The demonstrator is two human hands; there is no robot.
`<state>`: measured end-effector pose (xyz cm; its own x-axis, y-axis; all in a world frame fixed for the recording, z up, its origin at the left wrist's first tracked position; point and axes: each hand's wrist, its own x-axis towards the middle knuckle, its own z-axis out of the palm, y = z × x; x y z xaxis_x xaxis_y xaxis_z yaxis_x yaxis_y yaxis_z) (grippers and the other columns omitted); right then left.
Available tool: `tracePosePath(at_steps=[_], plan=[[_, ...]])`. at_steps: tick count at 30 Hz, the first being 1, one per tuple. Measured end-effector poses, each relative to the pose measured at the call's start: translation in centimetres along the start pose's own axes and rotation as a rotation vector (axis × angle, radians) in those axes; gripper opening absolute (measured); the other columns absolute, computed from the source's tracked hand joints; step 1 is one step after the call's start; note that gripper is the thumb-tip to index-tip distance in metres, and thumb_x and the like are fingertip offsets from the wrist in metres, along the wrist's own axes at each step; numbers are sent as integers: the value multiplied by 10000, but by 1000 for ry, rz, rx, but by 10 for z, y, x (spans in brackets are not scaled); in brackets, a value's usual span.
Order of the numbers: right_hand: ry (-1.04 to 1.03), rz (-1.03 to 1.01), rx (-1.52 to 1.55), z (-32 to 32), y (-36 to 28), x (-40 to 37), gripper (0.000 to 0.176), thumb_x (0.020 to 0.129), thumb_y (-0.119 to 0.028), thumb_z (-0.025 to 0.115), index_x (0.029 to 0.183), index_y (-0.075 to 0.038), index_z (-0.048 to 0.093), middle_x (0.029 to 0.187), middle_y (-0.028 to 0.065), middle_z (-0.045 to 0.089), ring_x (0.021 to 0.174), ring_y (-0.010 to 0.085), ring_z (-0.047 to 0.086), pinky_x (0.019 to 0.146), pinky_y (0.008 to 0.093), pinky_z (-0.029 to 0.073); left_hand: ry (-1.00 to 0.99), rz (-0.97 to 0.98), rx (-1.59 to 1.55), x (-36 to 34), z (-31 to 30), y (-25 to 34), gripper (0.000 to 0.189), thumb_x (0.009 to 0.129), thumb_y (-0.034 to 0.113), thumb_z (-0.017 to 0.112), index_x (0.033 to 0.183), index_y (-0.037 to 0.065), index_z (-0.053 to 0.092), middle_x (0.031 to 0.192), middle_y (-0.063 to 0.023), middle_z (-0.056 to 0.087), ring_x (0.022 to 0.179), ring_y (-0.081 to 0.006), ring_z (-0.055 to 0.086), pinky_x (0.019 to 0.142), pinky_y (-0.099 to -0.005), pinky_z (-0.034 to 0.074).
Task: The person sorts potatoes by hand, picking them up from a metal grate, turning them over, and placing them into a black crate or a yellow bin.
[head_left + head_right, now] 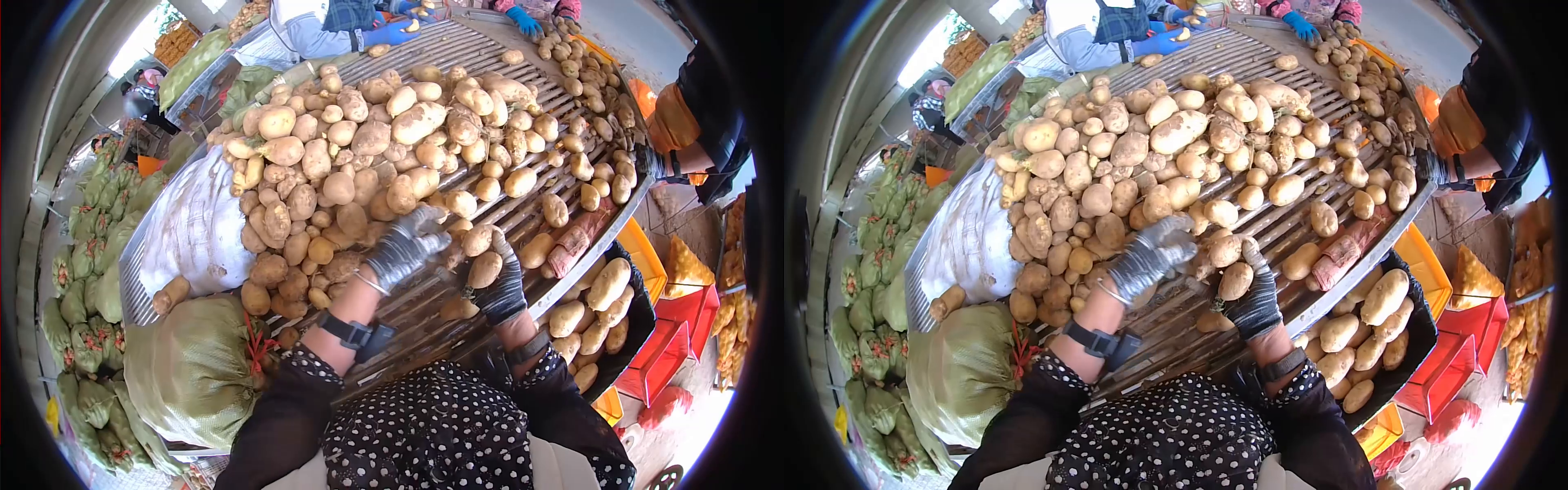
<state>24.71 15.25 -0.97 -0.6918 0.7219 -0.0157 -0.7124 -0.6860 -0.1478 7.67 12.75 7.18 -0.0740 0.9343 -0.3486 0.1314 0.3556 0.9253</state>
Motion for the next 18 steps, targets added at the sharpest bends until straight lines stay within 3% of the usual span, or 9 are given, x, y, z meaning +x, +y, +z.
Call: tracePosePath(at_steps=[1, 2, 3, 6, 7, 8, 10, 16, 18], plan=[[41, -60, -6, 7, 1, -5, 350, 901, -328, 525, 1067, -19, 536, 1037, 149, 592, 946, 287, 580, 876, 442, 471, -68, 140, 20, 10, -19, -8, 274, 814, 141, 640, 1076, 76, 595, 922, -41, 635, 841, -106, 591, 660, -240, 507], [45, -65, 2, 8, -2, -9, 350, 901, -328, 525, 1067, -19, 536, 1037, 149, 592, 946, 287, 580, 876, 442, 471, 102, 198, 355, 13, -37, 9, 179, 824, 143, 618, 987, 70, 621, 855, -21, 644, 789, -114, 594, 664, -250, 498], [107, -71, -33, 6, -5, -13, 353, 901, -332, 527, 1067, -20, 533, 1034, 149, 591, 942, 286, 582, 863, 431, 483, 227, 376, 365, 24, -61, 2, 133, 818, 133, 616, 931, 66, 635, 823, -21, 647, 743, -133, 591, 670, -276, 487], [242, -57, -14, 15, -7, -23, 370, 900, -352, 532, 1086, -34, 522, 1033, 145, 583, 935, 279, 586, 814, 427, 515, 667, 234, 779, 42, -115, 21, 242, 792, 169, 638, 962, -2, 622, 890, -140, 664, 808, -221, 630, 757, -327, 486], [220, -31, -9, 15, -8, -24, 375, 900, -361, 531, 1094, -40, 519, 1037, 143, 578, 935, 279, 586, 807, 446, 516, 712, 326, 918, 56, -143, 2, 273, 788, 231, 624, 987, 44, 636, 956, -191, 645, 883, -331, 625, 795, -390, 491], [200, -7, -6, 15, -9, -24, 381, 900, -369, 530, 1101, -46, 515, 1041, 141, 574, 936, 279, 586, 799, 466, 518, 708, 326, 920, 55, -141, 7, 273, 788, 231, 624, 987, 44, 636, 956, -191, 645, 883, -331, 625, 795, -390, 491], [163, -4, -2, 11, -8, -23, 386, 900, -376, 528, 1105, -49, 514, 1045, 140, 572, 938, 280, 585, 793, 479, 516, 565, -27, 1168, 52, -136, 12, 294, 821, 300, 570, 997, 74, 639, 945, -194, 642, 892, -350, 615, 805, -415, 483], [71, -7, -15, -2, -5, -22, 407, 907, -388, 516, 1122, -43, 504, 1062, 141, 566, 962, 282, 578, 819, 471, 507, 530, 100, 939, 39, -127, -26, 316, 863, 329, 534, 1017, 69, 626, 940, -181, 649, 870, -330, 623, 790, -403, 480], [176, 35, 11, 6, -5, -24, 410, 909, -384, 515, 1126, -36, 500, 1072, 143, 565, 981, 288, 573, 838, 467, 501, 502, 259, 448, 34, -116, -43, 311, 868, 309, 558, 1007, 37, 616, 902, -131, 663, 815, -251, 626, 766, -362, 484]])
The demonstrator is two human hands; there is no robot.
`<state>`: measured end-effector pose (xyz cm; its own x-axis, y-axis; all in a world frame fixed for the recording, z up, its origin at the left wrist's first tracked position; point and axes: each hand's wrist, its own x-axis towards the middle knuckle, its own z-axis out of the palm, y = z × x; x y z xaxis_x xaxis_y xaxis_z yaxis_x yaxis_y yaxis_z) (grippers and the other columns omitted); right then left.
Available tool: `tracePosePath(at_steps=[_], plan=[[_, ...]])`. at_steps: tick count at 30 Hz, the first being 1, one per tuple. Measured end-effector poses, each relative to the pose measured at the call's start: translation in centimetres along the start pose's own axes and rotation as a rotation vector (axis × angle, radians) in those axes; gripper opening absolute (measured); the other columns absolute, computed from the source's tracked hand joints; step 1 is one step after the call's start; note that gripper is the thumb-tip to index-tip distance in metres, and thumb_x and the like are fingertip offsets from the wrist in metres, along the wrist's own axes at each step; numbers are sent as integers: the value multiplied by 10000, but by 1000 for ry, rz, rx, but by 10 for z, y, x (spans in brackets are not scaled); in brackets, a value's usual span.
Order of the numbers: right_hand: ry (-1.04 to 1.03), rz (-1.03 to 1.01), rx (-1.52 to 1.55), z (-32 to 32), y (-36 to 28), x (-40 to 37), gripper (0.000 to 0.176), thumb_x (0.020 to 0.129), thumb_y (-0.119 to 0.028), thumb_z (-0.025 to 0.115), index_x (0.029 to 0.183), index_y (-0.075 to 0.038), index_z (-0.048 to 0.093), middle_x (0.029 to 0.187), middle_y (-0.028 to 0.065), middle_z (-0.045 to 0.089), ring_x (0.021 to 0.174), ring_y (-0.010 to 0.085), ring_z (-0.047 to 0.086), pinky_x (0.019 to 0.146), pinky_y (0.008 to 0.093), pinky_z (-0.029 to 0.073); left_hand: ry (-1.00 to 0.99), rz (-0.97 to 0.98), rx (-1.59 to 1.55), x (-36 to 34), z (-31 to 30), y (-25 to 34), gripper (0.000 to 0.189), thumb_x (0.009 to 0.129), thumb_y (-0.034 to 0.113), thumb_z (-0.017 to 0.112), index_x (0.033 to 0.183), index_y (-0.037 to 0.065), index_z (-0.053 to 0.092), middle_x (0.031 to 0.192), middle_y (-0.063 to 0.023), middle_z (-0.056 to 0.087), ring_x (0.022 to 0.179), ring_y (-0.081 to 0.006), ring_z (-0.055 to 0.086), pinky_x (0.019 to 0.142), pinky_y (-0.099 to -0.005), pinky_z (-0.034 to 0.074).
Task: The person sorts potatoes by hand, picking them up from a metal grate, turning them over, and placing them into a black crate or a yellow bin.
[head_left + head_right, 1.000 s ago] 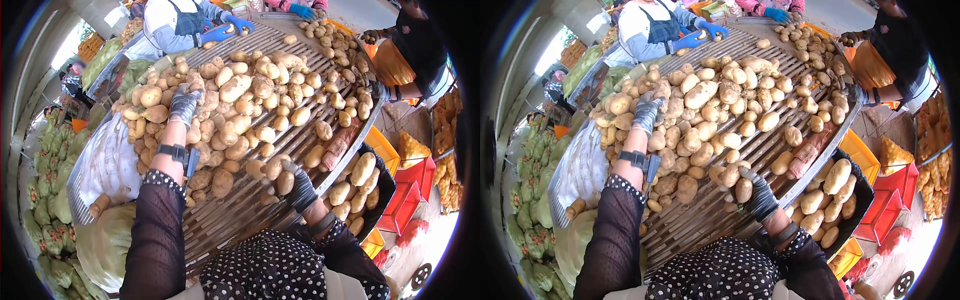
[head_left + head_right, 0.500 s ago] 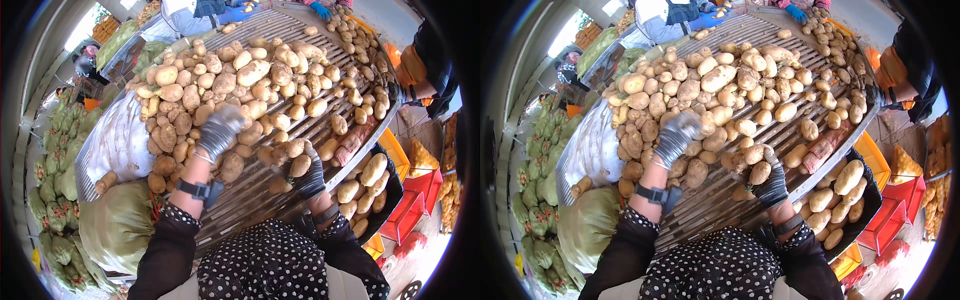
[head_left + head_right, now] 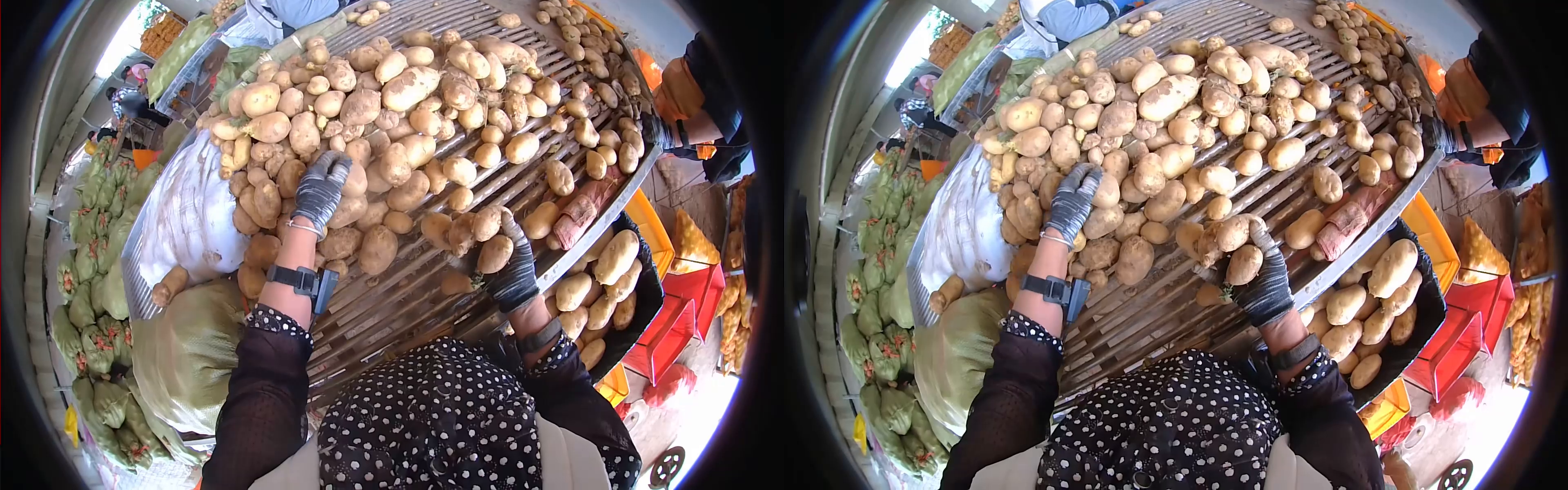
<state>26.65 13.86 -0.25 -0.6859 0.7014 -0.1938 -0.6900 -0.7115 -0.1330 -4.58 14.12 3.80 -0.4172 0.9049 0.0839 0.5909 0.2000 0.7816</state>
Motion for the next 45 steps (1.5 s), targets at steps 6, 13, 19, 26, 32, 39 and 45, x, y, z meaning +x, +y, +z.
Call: tracePosePath(at_steps=[6, 13, 19, 26, 32, 39, 45], plan=[[-48, 73, 31, 2, 7, 3, 436, 898, -386, 530, 1127, -16, 499, 1079, 158, 561, 981, 309, 571, 851, 490, 495, -216, 276, 554, -56, 41, 61, 212, 778, 153, 666, 958, 47, 626, 900, -92, 638, 833, -197, 603, 780, -303, 475], [-30, 55, 82, 12, -5, -15, 408, 896, -383, 505, 1047, -6, 536, 1103, 201, 522, 1005, 345, 521, 882, 492, 448, 198, 257, 412, -4, 19, 56, 264, 791, 182, 636, 1019, 57, 594, 942, -177, 610, 827, -323, 603, 739, -403, 498], [-45, 6, 64, 1, -4, -13, 413, 880, -378, 554, 1070, -12, 537, 1071, 184, 565, 941, 339, 563, 815, 495, 485, -51, -81, 924, 49, 2, 49, 612, 801, 286, 597, 1337, 83, 383, 1130, -244, 561, 1039, -364, 560, 885, -446, 451], [1, -41, -23, 6, -5, -14, 372, 899, -401, 506, 962, -39, 568, 1069, 178, 539, 929, 339, 549, 770, 533, 504, -101, -160, 900, 57, 11, 38, 599, 789, 228, 610, 1324, 69, 393, 1047, -228, 603, 976, -354, 592, 839, -429, 479], [-56, 40, 88, 10, -7, -11, 354, 919, -395, 467, 968, -56, 556, 1095, 174, 527, 996, 330, 522, 807, 546, 484, 56, 19, 24, 42, 1, -4, 497, 801, 62, 621, 1258, 22, 429, 991, -135, 618, 782, -206, 627, 628, -298, 524], [-141, 40, 131, 29, 5, -3, 415, 910, -366, 493, 1188, -58, 497, 1127, 139, 540, 1024, 294, 542, 859, 527, 461, -550, -46, -544, -47, 12, 101, 476, 778, 47, 648, 1221, 31, 475, 968, -52, 572, 759, -100, 563, 571, -221, 492], [-260, 88, 103, 24, 13, -18, 451, 911, -342, 499, 1253, -52, 450, 1194, 149, 527, 1096, 283, 522, 930, 470, 437, -875, -88, -409, -57, 13, 119, 523, 772, 106, 690, 1243, 9, 485, 1025, -42, 575, 863, -100, 556, 702, -222, 497]])
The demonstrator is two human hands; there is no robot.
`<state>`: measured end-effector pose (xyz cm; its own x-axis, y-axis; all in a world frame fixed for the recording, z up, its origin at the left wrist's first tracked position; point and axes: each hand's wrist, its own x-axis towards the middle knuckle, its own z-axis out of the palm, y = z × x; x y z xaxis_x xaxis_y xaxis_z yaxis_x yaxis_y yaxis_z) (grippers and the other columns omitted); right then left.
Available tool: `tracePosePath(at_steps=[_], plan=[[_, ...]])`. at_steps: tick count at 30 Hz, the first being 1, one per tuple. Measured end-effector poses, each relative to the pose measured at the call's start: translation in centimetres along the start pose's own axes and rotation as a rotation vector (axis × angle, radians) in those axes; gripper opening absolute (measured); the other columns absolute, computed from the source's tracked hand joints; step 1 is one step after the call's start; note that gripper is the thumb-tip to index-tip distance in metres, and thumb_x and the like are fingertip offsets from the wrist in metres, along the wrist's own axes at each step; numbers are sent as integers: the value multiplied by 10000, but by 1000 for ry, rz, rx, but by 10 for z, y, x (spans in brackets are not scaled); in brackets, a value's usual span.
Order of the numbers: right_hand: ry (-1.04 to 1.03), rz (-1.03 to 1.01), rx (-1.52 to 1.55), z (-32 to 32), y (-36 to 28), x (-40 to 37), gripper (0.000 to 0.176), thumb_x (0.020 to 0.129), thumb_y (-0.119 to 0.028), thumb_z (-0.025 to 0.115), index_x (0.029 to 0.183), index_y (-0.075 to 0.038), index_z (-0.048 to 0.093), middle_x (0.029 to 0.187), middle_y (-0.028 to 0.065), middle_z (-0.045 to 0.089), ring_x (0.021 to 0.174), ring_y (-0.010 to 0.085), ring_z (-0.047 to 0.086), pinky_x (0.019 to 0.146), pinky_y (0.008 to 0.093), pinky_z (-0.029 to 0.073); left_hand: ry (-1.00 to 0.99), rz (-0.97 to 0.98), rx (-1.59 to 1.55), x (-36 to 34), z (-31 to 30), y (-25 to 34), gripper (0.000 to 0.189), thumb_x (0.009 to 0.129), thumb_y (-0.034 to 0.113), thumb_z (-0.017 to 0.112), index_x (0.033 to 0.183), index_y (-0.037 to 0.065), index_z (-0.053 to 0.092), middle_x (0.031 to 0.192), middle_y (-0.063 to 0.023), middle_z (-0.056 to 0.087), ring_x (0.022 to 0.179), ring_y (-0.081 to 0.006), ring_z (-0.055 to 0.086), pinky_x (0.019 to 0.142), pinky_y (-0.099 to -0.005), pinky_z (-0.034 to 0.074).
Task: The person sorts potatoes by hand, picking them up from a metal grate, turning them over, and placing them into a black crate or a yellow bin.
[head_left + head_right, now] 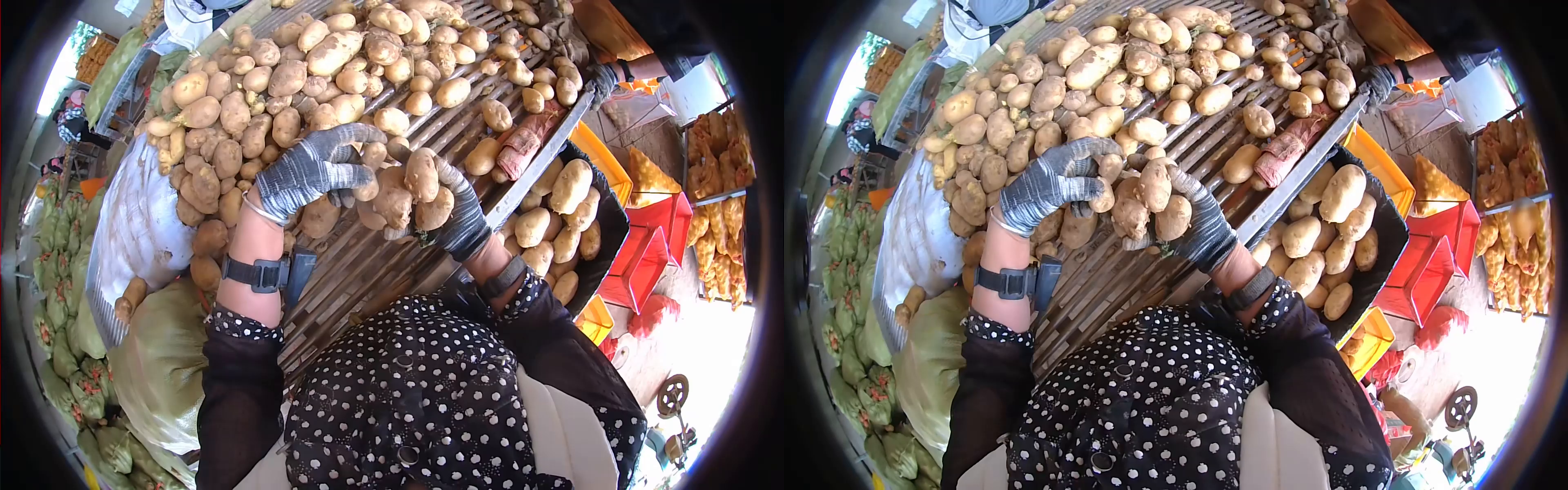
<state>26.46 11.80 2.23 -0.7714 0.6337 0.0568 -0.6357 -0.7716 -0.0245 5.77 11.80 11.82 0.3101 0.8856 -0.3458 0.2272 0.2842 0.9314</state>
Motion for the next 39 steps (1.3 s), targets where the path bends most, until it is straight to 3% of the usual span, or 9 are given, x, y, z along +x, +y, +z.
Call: tracePosePath(at_steps=[3, 5, 9, 10, 14, 20, 32, 38, 39], plan=[[28, 51, 37, -5, 2, -9, 478, 898, -315, 524, 1276, -37, 433, 1210, 147, 529, 1117, 287, 513, 988, 454, 395, -78, -96, 92, 2, 2, 0, 442, 819, 130, 659, 1217, -4, 521, 1054, -34, 602, 941, -103, 554, 807, -229, 482], [83, 69, 19, -1, 4, -11, 477, 887, -312, 541, 1258, -27, 448, 1218, 147, 529, 1127, 291, 508, 1003, 450, 380, -75, 519, 484, 13, -1, -20, 291, 888, 153, 556, 1154, 39, 587, 1038, -63, 623, 791, -115, 605, 662, -247, 511], [75, 114, 127, -5, 3, -20, 462, 886, -320, 544, 1232, -24, 470, 1201, 144, 538, 1119, 290, 514, 1002, 458, 379, 84, 88, 617, -2, 21, 0, 290, 879, 44, 479, 1146, 56, 590, 1133, -94, 593, 1009, -238, 570, 883, -320, 479], [134, 96, 153, -3, 4, -21, 466, 890, -336, 516, 1221, -11, 467, 1211, 178, 521, 1109, 316, 509, 977, 471, 390, 131, 719, 1111, 7, 5, -33, 266, 896, 53, 463, 1129, 39, 591, 1071, -101, 614, 967, -210, 588, 855, -306, 485], [44, 99, 156, -5, 6, -24, 449, 878, -316, 523, 1199, -5, 481, 1188, 175, 533, 1089, 317, 520, 968, 477, 397, 112, 670, 1182, 11, 5, -43, 290, 894, 40, 481, 1170, 19, 563, 1141, -99, 590, 1045, -200, 558, 922, -309, 453], [-95, 94, 131, 6, 8, -27, 449, 889, -317, 515, 1220, -17, 477, 1190, 158, 543, 1098, 296, 528, 986, 457, 401, 128, -33, -645, 8, 55, -44, 443, 972, 367, 363, 1114, 7, 578, 1102, -109, 606, 1014, -186, 573, 909, -303, 462], [-95, -19, 157, -15, 9, -26, 464, 897, -358, 485, 1226, -31, 474, 1220, 174, 519, 1120, 326, 507, 990, 498, 382, 268, -115, -1023, 13, 77, -51, 506, 935, 487, 385, 1143, 48, 528, 1166, -131, 569, 1055, -239, 555, 906, -362, 482], [50, -326, -287, 13, -4, -47, 499, 905, -388, 465, 1233, -11, 468, 1157, 187, 560, 1052, 318, 565, 928, 485, 450, -96, 133, -870, 21, 78, -97, 399, 912, 346, 445, 1193, 69, 507, 1201, -89, 553, 1136, -202, 497, 934, -350, 455], [-39, -173, 146, 17, -12, -56, 509, 897, -387, 489, 1238, -10, 462, 1168, 184, 553, 1049, 321, 566, 922, 484, 454, -61, 53, -900, 29, 68, -118, 385, 914, 330, 437, 1196, 76, 498, 1187, -89, 558, 1136, -195, 492, 924, -345, 458]])
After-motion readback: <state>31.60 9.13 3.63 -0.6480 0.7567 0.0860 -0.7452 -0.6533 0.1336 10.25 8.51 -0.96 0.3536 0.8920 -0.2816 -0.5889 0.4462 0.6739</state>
